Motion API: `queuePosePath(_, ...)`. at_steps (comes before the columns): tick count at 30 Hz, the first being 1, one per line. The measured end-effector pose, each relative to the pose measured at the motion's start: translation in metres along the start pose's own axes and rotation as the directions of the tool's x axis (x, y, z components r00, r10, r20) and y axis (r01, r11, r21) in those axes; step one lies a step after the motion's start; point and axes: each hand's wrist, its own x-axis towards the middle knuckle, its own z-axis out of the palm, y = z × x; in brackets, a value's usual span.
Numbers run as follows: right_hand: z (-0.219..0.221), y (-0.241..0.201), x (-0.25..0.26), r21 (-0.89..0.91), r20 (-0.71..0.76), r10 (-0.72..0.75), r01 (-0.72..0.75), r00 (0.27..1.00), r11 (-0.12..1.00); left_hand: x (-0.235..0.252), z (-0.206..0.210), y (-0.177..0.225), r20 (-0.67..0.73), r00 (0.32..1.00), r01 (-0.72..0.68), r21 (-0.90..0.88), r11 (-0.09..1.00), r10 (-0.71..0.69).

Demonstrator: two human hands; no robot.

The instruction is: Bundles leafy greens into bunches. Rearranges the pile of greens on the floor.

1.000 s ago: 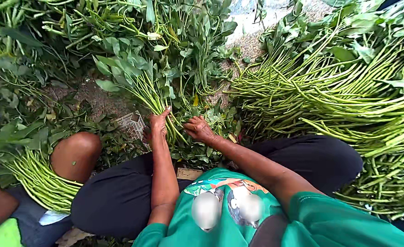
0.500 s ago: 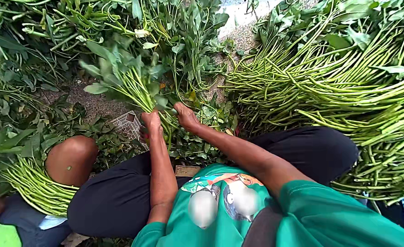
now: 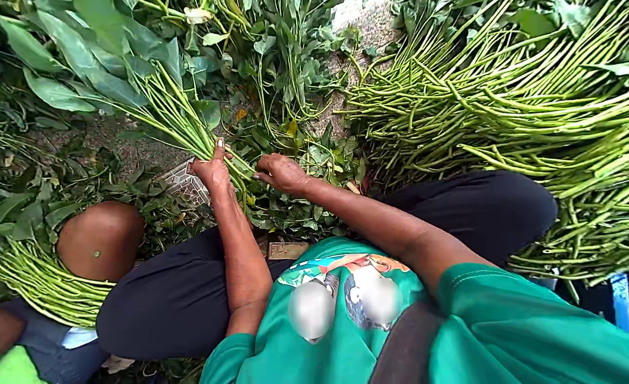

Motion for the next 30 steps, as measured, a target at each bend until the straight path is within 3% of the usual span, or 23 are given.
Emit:
queuePosePath(3, 0.02, -0.009, -0.007, -0.16, -0.222, -0.124, 0.089, 0.967, 0.983, 0.001, -0.004, 0.002, -0.062, 0.998, 0.026, -0.084, 0.996, -0.031)
queuePosePath(5, 0.016, -0.018, -0.014, -0.212, -0.221, -0.136, 0.088, 0.966, 0.973, 0.001, -0.005, 0.001, -0.1, 0.992, 0.058, -0.161, 0.985, -0.074)
queuePosePath(7, 0.008, -0.028, -0.028, -0.179, -0.036, -0.046, 0.039, 0.998, 0.983, 0.003, -0.009, -0.001, -0.141, 0.986, 0.053, -0.225, 0.973, -0.086)
queuePosePath(10, -0.008, -0.037, -0.051, 0.005, 0.286, 0.097, -0.103, 0.953, 0.995, 0.001, -0.021, 0.001, -0.137, 0.985, 0.076, -0.22, 0.973, -0.108)
queuePosePath(13, -0.014, -0.021, -0.059, 0.066, 0.32, 0.086, -0.112, 0.944, 0.991, 0.004, -0.014, -0.001, -0.146, 0.985, 0.052, -0.279, 0.959, -0.096)
queuePosePath(18, -0.014, 0.003, -0.075, -0.109, 0.447, 0.124, -0.084, 0.886, 0.99, -0.012, -0.023, 0.008, 0.118, 0.987, 0.138, -0.317, 0.938, -0.105)
queuePosePath(20, -0.02, 0.007, -0.077, -0.002, 0.374, 0.065, -0.069, 0.925, 0.998, -0.001, -0.019, 0.009, 0.126, 0.984, 0.17, -0.452, 0.876, -0.126)
queuePosePath(22, -0.038, 0.013, -0.077, 0.341, 0.115, 0.052, -0.089, 0.992, 0.936, 0.006, -0.02, 0.015, 0.078, 0.988, 0.156, -0.577, 0.802, -0.136)
queuePosePath(23, -0.051, 0.019, -0.074, 0.558, -0.048, 0.101, -0.057, 0.994, 0.828, 0.007, -0.021, 0.018, 0.047, 0.991, 0.125, -0.623, 0.772, -0.123)
queuePosePath(24, -0.064, 0.027, -0.068, 0.73, -0.202, 0.19, 0.018, 0.961, 0.684, 0.008, -0.022, 0.019, 0.018, 0.994, 0.092, -0.653, 0.752, -0.107)
queuePosePath(26, -0.094, 0.056, -0.054, 0.871, -0.379, 0.401, 0.176, 0.834, 0.458, 0.008, -0.026, 0.02, 0.0, 0.998, 0.048, -0.674, 0.737, -0.066)
queuePosePath(27, -0.104, 0.078, -0.049, 0.868, -0.426, 0.473, 0.2, 0.772, 0.455, 0.007, -0.027, 0.02, -0.009, 0.999, 0.035, -0.651, 0.759, -0.054)
queuePosePath(28, -0.107, 0.098, -0.045, 0.828, -0.447, 0.511, 0.123, 0.734, 0.548, 0.004, -0.025, 0.019, -0.011, 0.999, 0.033, -0.615, 0.788, -0.051)
queuePosePath(30, -0.095, 0.126, -0.041, 0.594, -0.315, 0.539, -0.281, 0.781, 0.754, -0.006, -0.019, 0.02, 0.107, 0.991, 0.128, -0.556, 0.821, -0.082)
